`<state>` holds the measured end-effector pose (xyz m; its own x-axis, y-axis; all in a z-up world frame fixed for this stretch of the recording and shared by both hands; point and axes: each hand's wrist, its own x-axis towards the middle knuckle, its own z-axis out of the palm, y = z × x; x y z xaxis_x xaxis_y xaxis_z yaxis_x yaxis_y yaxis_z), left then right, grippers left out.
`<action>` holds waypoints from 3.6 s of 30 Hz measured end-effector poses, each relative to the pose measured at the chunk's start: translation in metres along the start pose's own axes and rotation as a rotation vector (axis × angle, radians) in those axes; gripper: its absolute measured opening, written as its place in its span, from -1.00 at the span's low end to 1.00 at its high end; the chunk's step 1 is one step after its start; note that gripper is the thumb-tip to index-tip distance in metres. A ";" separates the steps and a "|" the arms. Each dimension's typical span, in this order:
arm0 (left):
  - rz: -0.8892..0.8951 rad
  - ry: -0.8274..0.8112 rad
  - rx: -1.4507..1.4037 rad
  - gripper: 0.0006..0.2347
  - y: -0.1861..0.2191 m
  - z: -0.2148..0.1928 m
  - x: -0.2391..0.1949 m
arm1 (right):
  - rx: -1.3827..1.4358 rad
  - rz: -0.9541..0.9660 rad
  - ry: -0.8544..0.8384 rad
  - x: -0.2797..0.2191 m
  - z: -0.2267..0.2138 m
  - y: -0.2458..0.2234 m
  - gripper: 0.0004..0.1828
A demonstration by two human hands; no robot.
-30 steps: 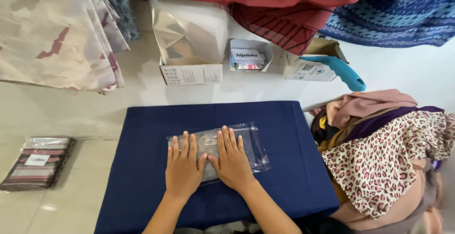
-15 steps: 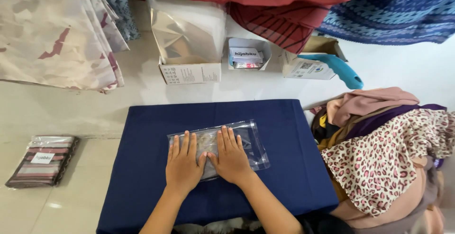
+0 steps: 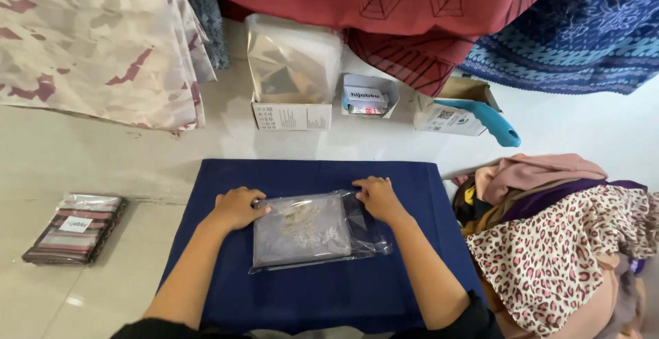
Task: The person folds a patterned scarf on a blue table using a lint roller to smooth the fabric. They then place the folded scarf into a clear plastic bag and seal it.
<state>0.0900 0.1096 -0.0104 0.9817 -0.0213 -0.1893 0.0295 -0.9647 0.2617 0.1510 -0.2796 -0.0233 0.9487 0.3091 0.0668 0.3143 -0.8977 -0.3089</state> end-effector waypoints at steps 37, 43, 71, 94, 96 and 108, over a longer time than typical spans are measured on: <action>0.307 0.708 -0.046 -0.45 0.142 0.070 -0.109 | -0.123 -0.197 0.368 -0.128 0.011 -0.088 -0.19; 0.314 0.678 -0.082 -0.42 0.145 0.066 -0.113 | -0.096 -0.132 0.331 -0.129 0.021 -0.084 0.01; -0.160 0.925 -0.775 -0.55 -0.035 0.014 -0.099 | 0.137 -0.280 0.911 -0.074 -0.168 -0.145 -0.66; -0.035 1.070 -1.352 -0.80 -0.074 0.036 -0.073 | -0.405 -0.351 1.118 0.011 -0.196 -0.123 -0.85; -0.051 1.045 -1.343 -0.79 -0.058 0.028 -0.085 | -0.266 -0.365 1.169 -0.007 -0.195 -0.132 -0.77; 0.122 0.099 -1.427 -0.86 0.111 0.049 -0.152 | -0.292 -0.728 0.932 -0.167 -0.075 -0.191 -0.83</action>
<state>-0.0654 -0.0071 0.0011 0.9989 -0.0077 -0.0471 0.0477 0.1263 0.9908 -0.0651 -0.1832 0.0963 0.1714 0.5339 0.8280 0.6657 -0.6824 0.3021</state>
